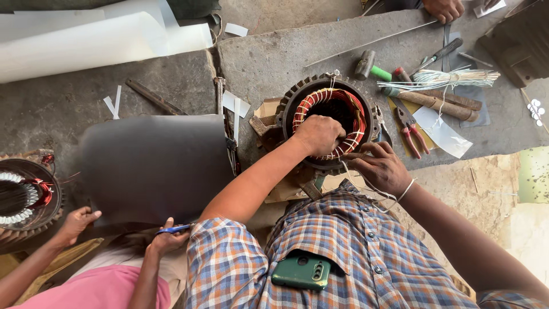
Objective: The person secures copper windings in a motor stator by hand, repeatedly tapping the coils with a hammer to seat them. A coworker is visible nearby handling copper wire and a phone.
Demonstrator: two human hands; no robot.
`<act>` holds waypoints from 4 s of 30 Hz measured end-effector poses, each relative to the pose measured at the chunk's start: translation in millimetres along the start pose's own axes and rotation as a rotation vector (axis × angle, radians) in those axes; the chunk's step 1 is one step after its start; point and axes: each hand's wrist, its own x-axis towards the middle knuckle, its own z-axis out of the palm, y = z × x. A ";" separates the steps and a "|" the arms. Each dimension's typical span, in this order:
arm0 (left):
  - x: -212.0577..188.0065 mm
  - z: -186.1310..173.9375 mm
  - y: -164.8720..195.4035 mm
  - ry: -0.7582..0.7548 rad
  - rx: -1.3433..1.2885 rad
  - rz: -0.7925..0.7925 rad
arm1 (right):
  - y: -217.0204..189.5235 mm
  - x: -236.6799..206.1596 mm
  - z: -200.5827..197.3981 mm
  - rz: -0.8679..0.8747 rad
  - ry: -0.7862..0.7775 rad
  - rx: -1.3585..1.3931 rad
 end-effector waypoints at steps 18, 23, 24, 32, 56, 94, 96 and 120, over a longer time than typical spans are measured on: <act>27.4 -48.5 -0.8 0.212 -0.654 -0.177 | -3.0 0.2 -3.6 -0.056 -0.015 -0.058; 31.6 -65.0 -38.9 0.697 0.053 0.040 | -0.9 -5.3 0.2 -0.065 0.004 -0.043; 33.9 -69.8 -46.5 0.570 -0.371 -0.056 | 0.2 -5.7 0.5 -0.072 -0.001 -0.042; 3.4 -166.1 -94.8 0.091 0.273 -0.150 | -2.6 -10.4 2.7 -0.053 -0.049 -0.128; -30.6 -3.7 7.9 0.147 0.127 0.017 | 69.7 -114.1 37.8 0.590 0.459 2.034; 24.1 44.8 -24.7 0.109 0.475 -0.186 | 17.2 -109.8 54.0 0.272 0.244 0.591; 26.8 48.4 -23.4 0.125 0.492 -0.215 | -10.7 -97.0 7.1 0.247 0.301 0.247; 25.9 51.7 -23.9 0.473 0.411 -0.191 | -24.1 -60.2 75.2 0.359 0.405 0.438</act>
